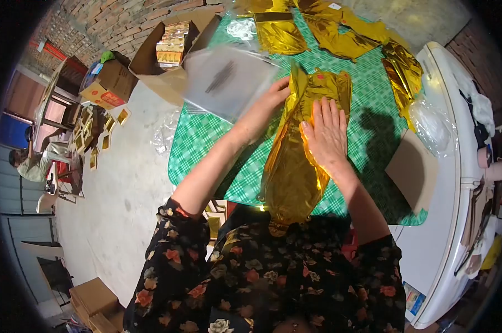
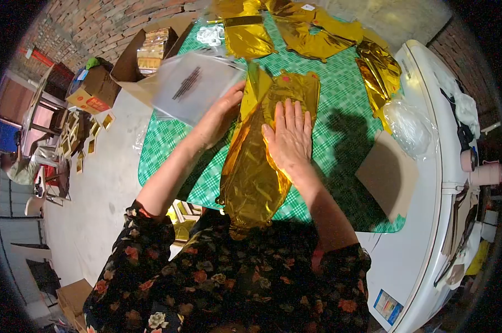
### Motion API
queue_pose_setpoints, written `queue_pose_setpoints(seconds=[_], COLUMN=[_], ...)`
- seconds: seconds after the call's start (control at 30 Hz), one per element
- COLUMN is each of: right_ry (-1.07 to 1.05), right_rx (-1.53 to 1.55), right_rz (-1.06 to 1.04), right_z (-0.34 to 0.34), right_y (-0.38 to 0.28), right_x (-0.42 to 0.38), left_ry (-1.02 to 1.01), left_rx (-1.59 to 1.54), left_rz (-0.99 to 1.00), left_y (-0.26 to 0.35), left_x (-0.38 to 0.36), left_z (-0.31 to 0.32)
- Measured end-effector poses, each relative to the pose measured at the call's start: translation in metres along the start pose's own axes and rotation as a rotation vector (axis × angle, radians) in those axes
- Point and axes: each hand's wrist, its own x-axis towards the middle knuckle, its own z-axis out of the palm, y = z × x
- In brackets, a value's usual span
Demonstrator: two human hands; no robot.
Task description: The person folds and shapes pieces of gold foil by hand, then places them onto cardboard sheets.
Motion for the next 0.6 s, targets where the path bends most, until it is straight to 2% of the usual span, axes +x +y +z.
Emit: queue_pose_setpoints(seconds=[0.1,0.2,0.23,0.37,0.47,0.5,0.6], right_ry=[0.009,-0.02,-0.037,0.019,0.053,0.065,0.068], right_rx=[0.005,-0.025,-0.042,-0.03,0.025,0.036,0.087], right_rz=[-0.005,-0.008,-0.008,-0.004,0.007,0.0,-0.022], right_z=[0.001,0.0,-0.002,0.005,0.007,0.007,-0.001], right_y=[0.001,0.001,0.001,0.003,0.002,0.002,0.0], right_x=[0.0,0.001,0.001,0.001,0.001,0.0,-0.002], left_ry=[-0.066,-0.069,-0.119,-0.217,-0.288,-0.244,-0.098], left_rx=[-0.079,-0.028,0.203,0.661,0.389,0.321,0.535], left_rz=[0.094,0.02,0.13,-0.024,0.075,0.074,0.208], left_y=[-0.015,-0.018,-0.029,-0.041,-0.045,-0.041,-0.038], left_x=[-0.001,0.003,0.007,0.014,0.016,0.016,0.025], left_z=[0.011,0.024,0.018,0.017,0.016,0.015,-0.005])
